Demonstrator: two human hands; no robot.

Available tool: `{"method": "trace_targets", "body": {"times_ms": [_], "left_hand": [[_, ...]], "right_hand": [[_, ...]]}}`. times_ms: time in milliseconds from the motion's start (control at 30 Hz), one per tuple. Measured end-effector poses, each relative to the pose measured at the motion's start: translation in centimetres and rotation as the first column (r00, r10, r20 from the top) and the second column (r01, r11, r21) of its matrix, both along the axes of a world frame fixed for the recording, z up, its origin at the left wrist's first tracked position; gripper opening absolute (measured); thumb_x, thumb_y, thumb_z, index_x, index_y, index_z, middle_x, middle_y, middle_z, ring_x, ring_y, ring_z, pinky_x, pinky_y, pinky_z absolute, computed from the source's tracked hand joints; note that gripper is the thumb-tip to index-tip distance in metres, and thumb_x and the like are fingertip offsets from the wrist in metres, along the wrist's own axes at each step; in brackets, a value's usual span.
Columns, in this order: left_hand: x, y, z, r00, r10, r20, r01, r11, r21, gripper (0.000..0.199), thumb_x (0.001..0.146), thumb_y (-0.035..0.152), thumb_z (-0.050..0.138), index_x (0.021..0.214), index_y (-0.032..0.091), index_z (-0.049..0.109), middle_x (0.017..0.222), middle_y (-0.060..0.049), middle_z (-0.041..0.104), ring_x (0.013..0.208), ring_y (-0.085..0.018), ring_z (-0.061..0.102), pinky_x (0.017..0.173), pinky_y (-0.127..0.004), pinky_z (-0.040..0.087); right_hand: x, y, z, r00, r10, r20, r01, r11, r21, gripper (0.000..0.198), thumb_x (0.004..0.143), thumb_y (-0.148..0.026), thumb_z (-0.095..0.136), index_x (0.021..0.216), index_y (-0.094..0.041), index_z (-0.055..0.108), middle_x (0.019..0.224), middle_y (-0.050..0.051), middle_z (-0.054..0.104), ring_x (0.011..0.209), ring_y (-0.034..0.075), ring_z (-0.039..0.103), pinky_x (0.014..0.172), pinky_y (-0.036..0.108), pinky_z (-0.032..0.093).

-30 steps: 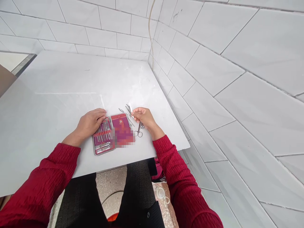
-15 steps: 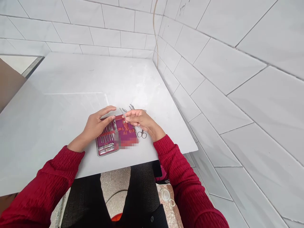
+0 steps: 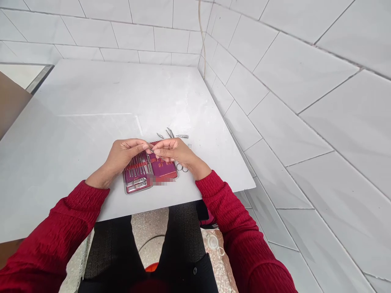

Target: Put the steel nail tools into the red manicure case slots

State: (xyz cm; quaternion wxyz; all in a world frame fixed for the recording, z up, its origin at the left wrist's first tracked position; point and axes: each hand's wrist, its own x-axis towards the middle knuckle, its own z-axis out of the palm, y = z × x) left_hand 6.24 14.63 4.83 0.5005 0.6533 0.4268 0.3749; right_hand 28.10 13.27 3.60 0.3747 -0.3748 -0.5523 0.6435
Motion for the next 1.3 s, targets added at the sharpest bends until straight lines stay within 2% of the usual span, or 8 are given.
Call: {"method": "trace_targets", "body": {"times_ms": [167, 300, 400, 467, 567, 667, 833, 1300], "left_hand": [[0.3, -0.1, -0.4, 0.997, 0.002, -0.075, 0.004, 0.997, 0.080, 0.041, 0.082, 0.059, 0.073, 0.084, 0.019, 0.080, 0.089, -0.006, 0.080, 0.083, -0.022, 0.072, 0.077, -0.031, 0.055], [0.7, -0.4, -0.6, 0.994, 0.036, -0.100, -0.021, 0.988, 0.155, 0.039, 0.086, 0.056, 0.069, 0.096, 0.020, 0.080, 0.096, -0.005, 0.080, 0.088, -0.022, 0.072, 0.084, -0.032, 0.055], [0.6, -0.2, -1.0, 0.978, 0.117, -0.170, -0.065, 0.957, 0.284, 0.033, 0.092, 0.049, 0.063, 0.101, 0.022, 0.079, 0.103, -0.004, 0.080, 0.094, -0.023, 0.072, 0.089, -0.035, 0.056], [0.2, 0.2, -1.4, 0.945, 0.198, -0.259, -0.078, 0.909, 0.409, 0.030, 0.095, 0.044, 0.058, 0.102, 0.022, 0.077, 0.113, -0.006, 0.078, 0.106, -0.025, 0.071, 0.096, -0.038, 0.054], [-0.6, 1.1, -2.0, 0.858, 0.288, -0.426, -0.019, 0.846, 0.532, 0.030, 0.096, 0.036, 0.053, 0.110, 0.022, 0.075, 0.128, -0.008, 0.073, 0.123, -0.029, 0.065, 0.109, -0.046, 0.048], [-1.3, 1.8, -2.5, 0.782, 0.322, -0.533, 0.035, 0.832, 0.554, 0.032, 0.096, 0.033, 0.051, 0.117, 0.020, 0.072, 0.135, -0.009, 0.070, 0.127, -0.031, 0.062, 0.110, -0.048, 0.047], [-1.6, 2.1, -2.7, 0.733, 0.335, -0.591, 0.046, 0.844, 0.535, 0.032, 0.097, 0.031, 0.050, 0.119, 0.022, 0.071, 0.137, -0.008, 0.068, 0.127, -0.031, 0.062, 0.104, -0.045, 0.051], [-1.5, 2.3, -3.0, 0.717, 0.310, -0.625, 0.164, 0.796, 0.583, 0.035, 0.100, 0.025, 0.043, 0.107, 0.021, 0.076, 0.125, -0.009, 0.071, 0.118, -0.029, 0.064, 0.095, -0.046, 0.054]], "right_hand": [[-0.8, -0.5, 0.1, 0.991, -0.101, 0.091, 0.089, 0.988, 0.126, 0.032, 0.074, -0.048, 0.085, 0.081, -0.018, 0.075, 0.058, -0.004, 0.062, 0.051, 0.008, 0.049, 0.047, 0.022, 0.040], [-0.8, -0.3, 0.2, 0.985, -0.134, 0.111, 0.120, 0.986, 0.117, 0.029, 0.075, -0.044, 0.083, 0.077, -0.018, 0.072, 0.055, -0.004, 0.061, 0.048, 0.007, 0.050, 0.045, 0.021, 0.038], [0.1, 0.3, -0.1, 0.974, -0.193, 0.116, 0.183, 0.979, 0.087, 0.026, 0.074, -0.039, 0.083, 0.080, -0.018, 0.070, 0.056, -0.004, 0.061, 0.048, 0.008, 0.050, 0.042, 0.020, 0.036], [0.8, 0.7, -0.4, 0.968, -0.224, 0.110, 0.219, 0.974, 0.057, 0.027, 0.071, -0.033, 0.085, 0.088, -0.018, 0.071, 0.061, -0.004, 0.064, 0.049, 0.008, 0.051, 0.042, 0.020, 0.036], [1.5, 1.0, -0.9, 0.965, -0.238, 0.111, 0.237, 0.971, 0.023, 0.045, 0.070, -0.025, 0.082, 0.114, -0.019, 0.072, 0.071, -0.003, 0.069, 0.051, 0.008, 0.052, 0.044, 0.022, 0.039], [1.5, 1.1, -1.4, 0.960, -0.245, 0.134, 0.242, 0.969, 0.041, 0.056, 0.074, -0.023, 0.078, 0.128, -0.020, 0.069, 0.073, -0.003, 0.069, 0.053, 0.009, 0.054, 0.046, 0.023, 0.040], [0.9, 1.3, -2.2, 0.946, -0.294, 0.138, 0.276, 0.952, 0.133, 0.038, 0.075, -0.030, 0.077, 0.112, -0.018, 0.074, 0.067, -0.004, 0.066, 0.052, 0.009, 0.055, 0.045, 0.023, 0.038], [1.0, 1.6, -2.5, 0.930, -0.332, 0.155, 0.307, 0.937, 0.165, 0.034, 0.072, -0.029, 0.079, 0.103, -0.017, 0.076, 0.069, -0.004, 0.067, 0.049, 0.007, 0.048, 0.050, 0.024, 0.043]]}}
